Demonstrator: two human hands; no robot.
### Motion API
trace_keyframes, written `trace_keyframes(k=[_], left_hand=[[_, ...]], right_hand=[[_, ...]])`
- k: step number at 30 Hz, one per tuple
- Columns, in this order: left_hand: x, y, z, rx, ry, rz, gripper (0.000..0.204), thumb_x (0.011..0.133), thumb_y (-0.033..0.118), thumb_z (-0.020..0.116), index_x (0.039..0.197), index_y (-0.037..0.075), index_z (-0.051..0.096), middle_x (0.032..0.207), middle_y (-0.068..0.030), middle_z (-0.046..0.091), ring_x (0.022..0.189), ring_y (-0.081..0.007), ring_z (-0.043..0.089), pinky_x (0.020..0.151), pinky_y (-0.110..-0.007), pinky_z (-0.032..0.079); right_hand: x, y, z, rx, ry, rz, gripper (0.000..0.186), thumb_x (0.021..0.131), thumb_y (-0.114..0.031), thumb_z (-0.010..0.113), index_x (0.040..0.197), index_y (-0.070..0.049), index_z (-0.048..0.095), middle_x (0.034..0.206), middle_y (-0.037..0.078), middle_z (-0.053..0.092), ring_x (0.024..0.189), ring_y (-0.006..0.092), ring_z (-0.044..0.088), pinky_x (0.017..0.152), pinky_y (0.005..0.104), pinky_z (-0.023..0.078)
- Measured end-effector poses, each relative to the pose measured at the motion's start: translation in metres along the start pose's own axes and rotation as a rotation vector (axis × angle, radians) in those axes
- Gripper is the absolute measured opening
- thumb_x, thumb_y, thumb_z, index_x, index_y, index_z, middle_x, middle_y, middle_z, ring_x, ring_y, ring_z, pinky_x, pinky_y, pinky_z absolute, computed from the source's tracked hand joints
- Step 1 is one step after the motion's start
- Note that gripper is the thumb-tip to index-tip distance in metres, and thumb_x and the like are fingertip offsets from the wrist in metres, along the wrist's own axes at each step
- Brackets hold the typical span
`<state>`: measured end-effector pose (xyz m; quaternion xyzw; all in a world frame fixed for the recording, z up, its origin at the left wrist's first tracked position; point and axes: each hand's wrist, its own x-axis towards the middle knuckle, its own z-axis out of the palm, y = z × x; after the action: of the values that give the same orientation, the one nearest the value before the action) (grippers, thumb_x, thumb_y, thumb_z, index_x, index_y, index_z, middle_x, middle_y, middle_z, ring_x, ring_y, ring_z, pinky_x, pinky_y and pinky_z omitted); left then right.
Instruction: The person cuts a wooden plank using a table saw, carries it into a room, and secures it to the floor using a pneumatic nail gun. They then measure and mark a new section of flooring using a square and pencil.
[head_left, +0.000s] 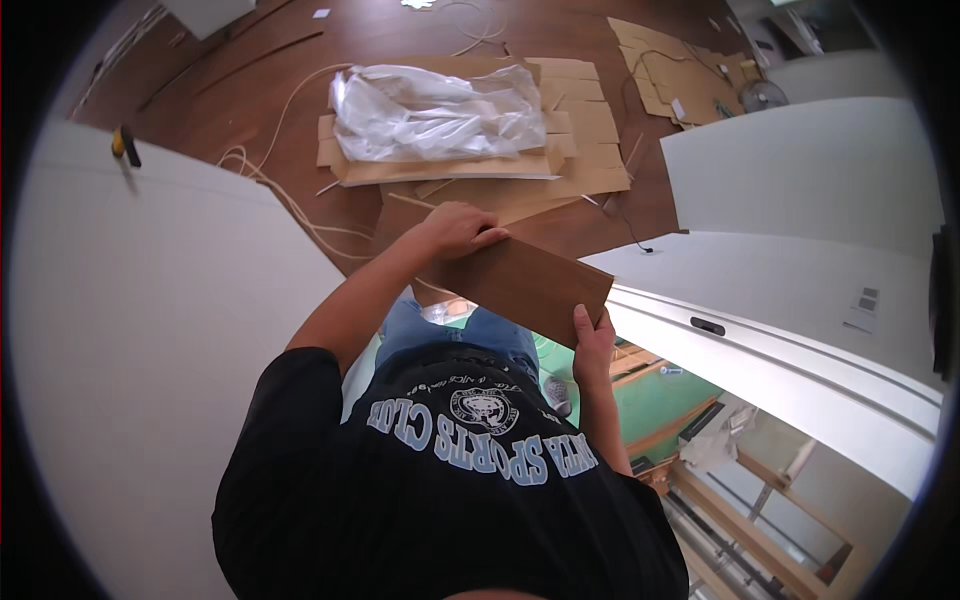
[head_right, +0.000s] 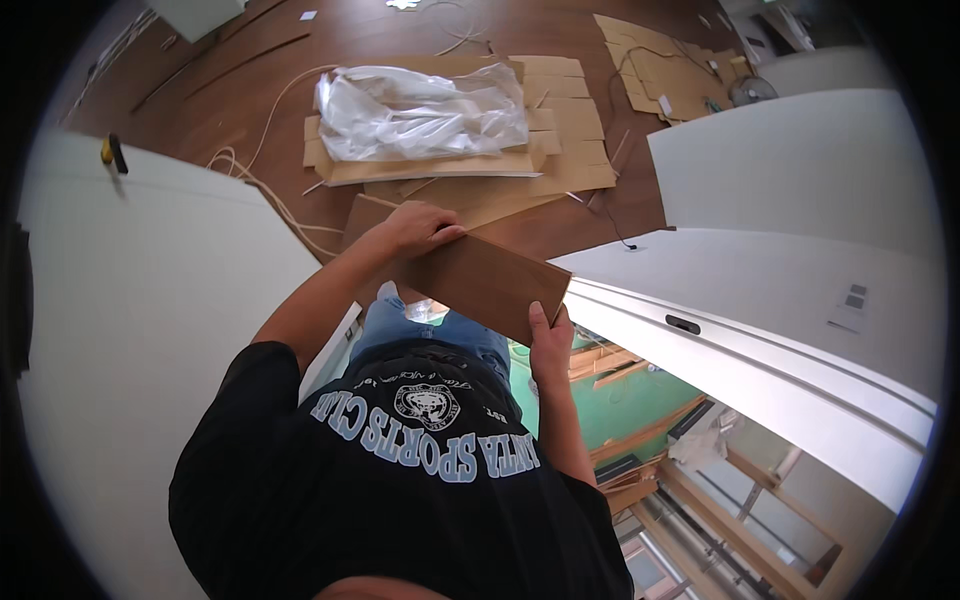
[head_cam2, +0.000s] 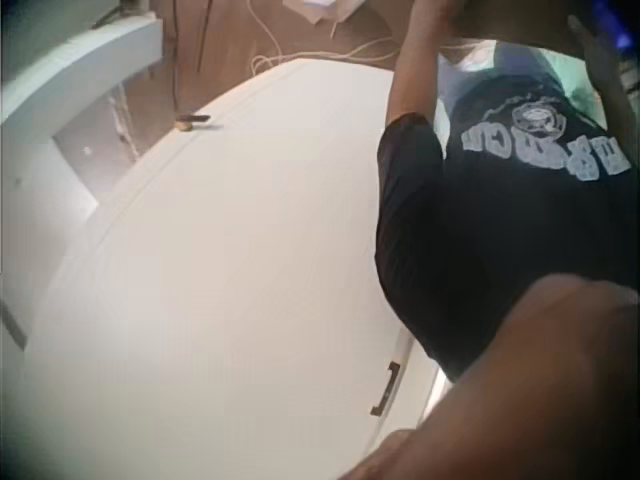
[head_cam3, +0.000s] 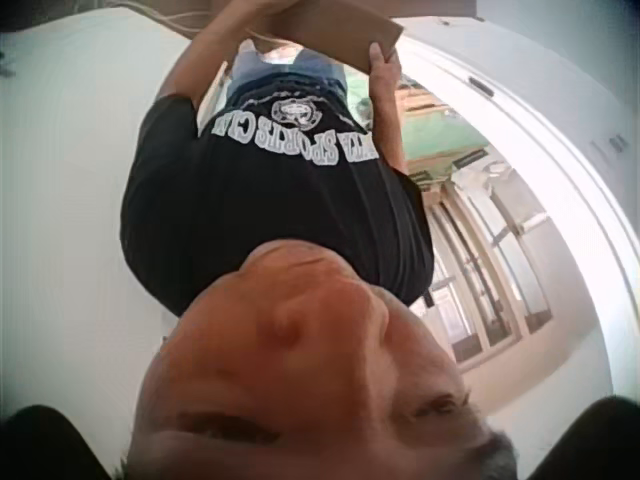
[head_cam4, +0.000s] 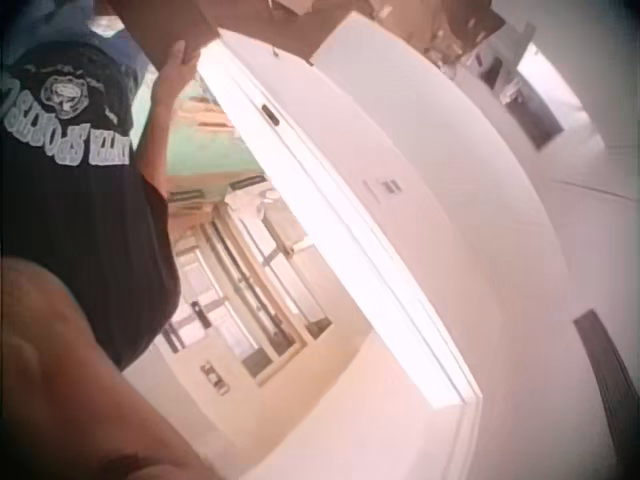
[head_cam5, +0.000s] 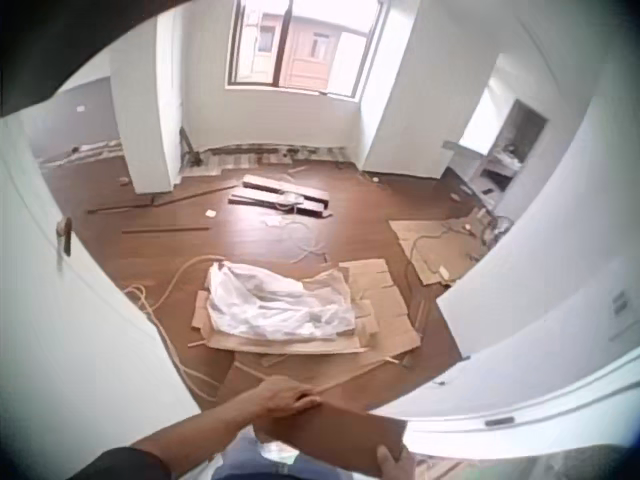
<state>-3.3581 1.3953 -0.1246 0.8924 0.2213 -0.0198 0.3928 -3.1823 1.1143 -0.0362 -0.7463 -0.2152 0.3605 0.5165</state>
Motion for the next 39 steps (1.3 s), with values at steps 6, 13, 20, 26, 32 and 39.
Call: trace_keyframes(k=[6, 13, 20, 26, 32, 39], left_hand=[[0.042, -0.060, -0.015, -0.181, -0.074, -0.296, 0.065, 0.104, 0.062, 0.038, 0.110, 0.010, 0.078, 0.107, -0.0234, 0.073, 0.104, -0.0438, 0.067, 0.090, -0.050, 0.052], [0.069, -0.131, 0.040, -0.655, -0.305, -0.660, 0.083, 0.107, 0.064, 0.029, 0.118, -0.006, 0.072, 0.108, -0.0200, 0.073, 0.096, -0.0284, 0.070, 0.093, -0.042, 0.051], [0.159, -0.089, 0.044, -0.525, -0.225, -0.959, 0.088, 0.105, 0.068, 0.025, 0.124, -0.007, 0.068, 0.126, -0.0343, 0.065, 0.130, -0.0430, 0.058, 0.110, -0.044, 0.041], [0.316, -0.047, -0.061, -0.558, 0.117, -0.858, 0.076, 0.109, 0.058, 0.026, 0.124, -0.004, 0.068, 0.125, -0.0331, 0.065, 0.127, -0.0472, 0.056, 0.107, -0.044, 0.042], [0.485, -0.023, -0.149, -0.532, 0.205, -0.683, 0.067, 0.110, 0.051, 0.029, 0.115, -0.001, 0.071, 0.113, -0.0305, 0.070, 0.111, -0.0465, 0.065, 0.097, -0.046, 0.048], [0.715, -0.089, -0.218, -0.650, -0.037, -0.735, 0.080, 0.108, 0.060, 0.032, 0.107, -0.009, 0.073, 0.106, -0.0315, 0.072, 0.106, -0.0445, 0.069, 0.096, -0.046, 0.049]], right_hand=[[0.091, -0.005, -0.013, 0.396, 0.008, 0.437, 0.043, 0.109, -0.039, 0.045, 0.121, -0.001, 0.061, 0.108, 0.013, 0.072, 0.087, 0.0222, 0.071, 0.075, 0.0347, 0.057], [0.242, 0.136, -0.043, -0.481, -0.108, 0.211, 0.036, 0.105, -0.033, 0.057, 0.120, -0.003, 0.067, 0.103, 0.014, 0.074, 0.090, 0.0209, 0.070, 0.081, 0.0340, 0.054], [0.427, 0.116, -0.059, -0.986, -0.963, 0.078, 0.041, 0.103, -0.044, 0.050, 0.126, -0.017, 0.069, 0.125, 0.015, 0.070, 0.119, 0.0378, 0.064, 0.101, 0.0440, 0.049], [0.558, 0.047, -0.133, -0.829, -1.096, -0.011, 0.040, 0.104, -0.040, 0.048, 0.105, -0.008, 0.072, 0.107, 0.021, 0.071, 0.102, 0.0421, 0.066, 0.087, 0.0508, 0.052], [0.679, 0.020, -0.173, -0.603, -0.752, -0.109, 0.043, 0.105, -0.041, 0.052, 0.094, -0.003, 0.068, 0.089, 0.023, 0.068, 0.084, 0.0383, 0.065, 0.076, 0.0465, 0.050], [0.834, -0.013, -0.197, -0.566, -0.485, 0.202, 0.042, 0.103, -0.040, 0.054, 0.099, -0.002, 0.070, 0.092, 0.026, 0.069, 0.082, 0.0425, 0.070, 0.073, 0.0478, 0.052]])
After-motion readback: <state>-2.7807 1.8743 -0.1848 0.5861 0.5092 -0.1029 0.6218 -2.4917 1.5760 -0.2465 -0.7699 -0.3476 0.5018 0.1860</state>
